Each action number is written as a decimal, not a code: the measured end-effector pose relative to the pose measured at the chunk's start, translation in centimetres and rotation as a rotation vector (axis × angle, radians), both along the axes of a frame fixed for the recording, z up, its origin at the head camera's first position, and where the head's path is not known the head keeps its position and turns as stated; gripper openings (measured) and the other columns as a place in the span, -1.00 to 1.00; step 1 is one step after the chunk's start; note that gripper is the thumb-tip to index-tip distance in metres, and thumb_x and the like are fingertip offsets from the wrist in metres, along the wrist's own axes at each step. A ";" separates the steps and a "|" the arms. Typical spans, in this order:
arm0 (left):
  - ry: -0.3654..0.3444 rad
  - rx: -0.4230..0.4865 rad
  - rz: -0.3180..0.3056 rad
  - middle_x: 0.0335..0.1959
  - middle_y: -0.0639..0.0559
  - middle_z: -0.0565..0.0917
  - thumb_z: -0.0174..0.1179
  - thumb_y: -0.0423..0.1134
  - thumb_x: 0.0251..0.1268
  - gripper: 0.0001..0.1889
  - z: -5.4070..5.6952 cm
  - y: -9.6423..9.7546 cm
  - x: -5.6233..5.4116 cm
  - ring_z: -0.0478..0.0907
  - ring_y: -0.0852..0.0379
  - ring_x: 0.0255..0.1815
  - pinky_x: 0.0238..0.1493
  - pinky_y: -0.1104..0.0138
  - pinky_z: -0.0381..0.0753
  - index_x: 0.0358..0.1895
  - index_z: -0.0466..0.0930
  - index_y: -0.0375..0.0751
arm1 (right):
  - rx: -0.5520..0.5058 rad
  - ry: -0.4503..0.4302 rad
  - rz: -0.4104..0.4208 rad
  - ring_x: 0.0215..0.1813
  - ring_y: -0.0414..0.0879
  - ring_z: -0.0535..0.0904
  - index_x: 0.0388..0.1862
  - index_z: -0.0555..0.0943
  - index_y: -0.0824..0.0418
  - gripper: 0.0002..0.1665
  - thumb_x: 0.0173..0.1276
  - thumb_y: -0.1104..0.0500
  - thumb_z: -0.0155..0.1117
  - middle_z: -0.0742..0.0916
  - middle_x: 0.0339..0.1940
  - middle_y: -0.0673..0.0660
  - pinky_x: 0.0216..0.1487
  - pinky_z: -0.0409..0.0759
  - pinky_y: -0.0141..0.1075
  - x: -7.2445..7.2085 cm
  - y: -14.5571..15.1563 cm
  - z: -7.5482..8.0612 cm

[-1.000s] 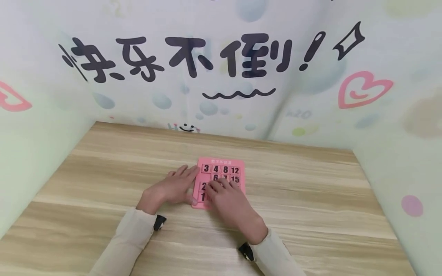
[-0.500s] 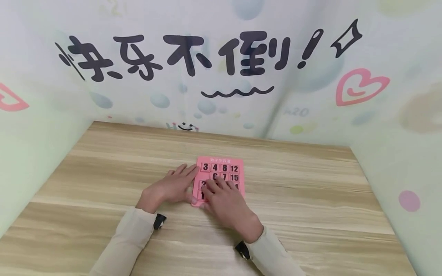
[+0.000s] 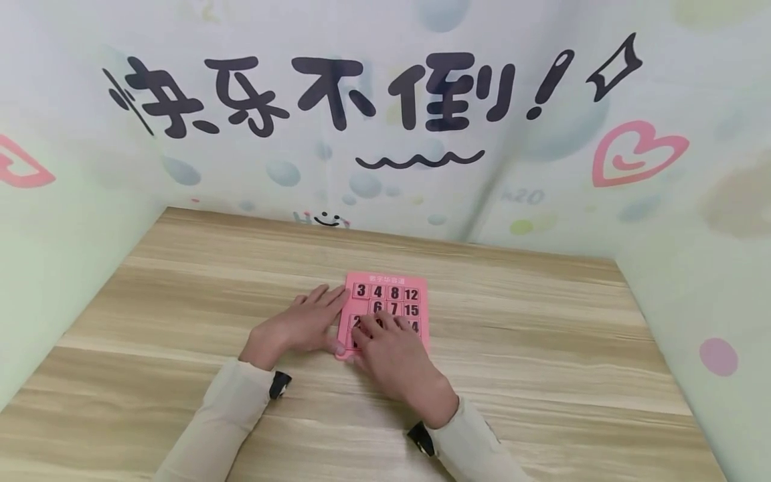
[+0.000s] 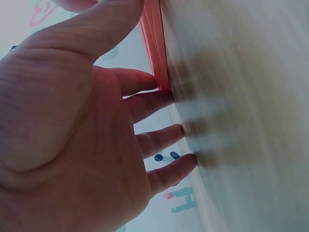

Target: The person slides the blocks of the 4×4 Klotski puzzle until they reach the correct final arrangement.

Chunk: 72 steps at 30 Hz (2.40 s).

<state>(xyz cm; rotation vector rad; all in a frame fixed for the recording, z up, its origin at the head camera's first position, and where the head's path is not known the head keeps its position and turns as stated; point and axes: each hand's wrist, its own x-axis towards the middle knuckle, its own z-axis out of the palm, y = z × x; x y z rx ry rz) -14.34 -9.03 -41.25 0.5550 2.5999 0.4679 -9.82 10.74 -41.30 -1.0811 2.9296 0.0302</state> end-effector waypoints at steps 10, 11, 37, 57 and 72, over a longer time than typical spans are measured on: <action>-0.006 -0.006 0.004 0.64 -0.08 -0.06 0.39 0.12 0.15 0.08 0.2 0.0 0.0 -0.24 -0.20 0.64 0.57 -0.14 -0.10 0.60 -0.06 -0.20 | 0.009 -0.030 -0.024 0.46 0.17 0.36 0.39 0.51 0.05 -0.41 0.53 -0.20 0.02 0.49 0.46 0.09 0.42 0.36 0.13 0.1 -0.1 0.0; -0.007 -0.005 0.005 0.64 -0.08 -0.05 0.39 0.11 0.15 0.08 0.1 0.0 0.0 -0.24 -0.20 0.64 0.57 -0.14 -0.10 0.60 -0.06 -0.20 | 0.014 -0.042 -0.036 0.48 0.17 0.34 0.41 0.49 0.04 -0.39 0.53 -0.21 0.01 0.47 0.48 0.09 0.43 0.34 0.14 0.1 -0.1 0.0; -0.003 -0.020 -0.007 0.64 -0.05 -0.03 0.38 0.12 0.16 0.05 0.5 0.3 0.3 -0.20 -0.19 0.64 0.56 -0.14 -0.05 0.60 -0.03 -0.19 | 0.037 -0.174 -0.160 0.60 0.22 0.07 0.54 0.28 -0.02 -0.29 0.52 -0.26 -0.05 0.29 0.59 0.04 0.54 0.10 0.17 -1.1 -0.2 0.1; -0.006 -0.012 0.003 0.64 -0.05 -0.04 0.38 0.10 0.16 0.05 0.4 0.1 0.2 -0.21 -0.18 0.64 0.57 -0.11 -0.07 0.60 -0.04 -0.19 | -0.032 -0.083 0.016 0.50 0.14 0.32 0.42 0.46 0.12 -0.40 0.52 -0.11 0.10 0.51 0.44 0.11 0.48 0.27 0.13 -0.3 1.2 0.1; -0.007 -0.008 0.006 0.65 -0.03 -0.07 0.37 0.12 0.17 0.06 0.4 0.0 0.1 -0.24 -0.17 0.64 0.58 -0.10 -0.11 0.60 -0.07 -0.17 | 0.042 -0.085 0.116 0.55 0.13 0.25 0.41 0.48 -0.05 -0.42 0.53 -0.21 -0.01 0.47 0.48 -0.03 0.50 0.21 0.15 1.8 1.6 0.9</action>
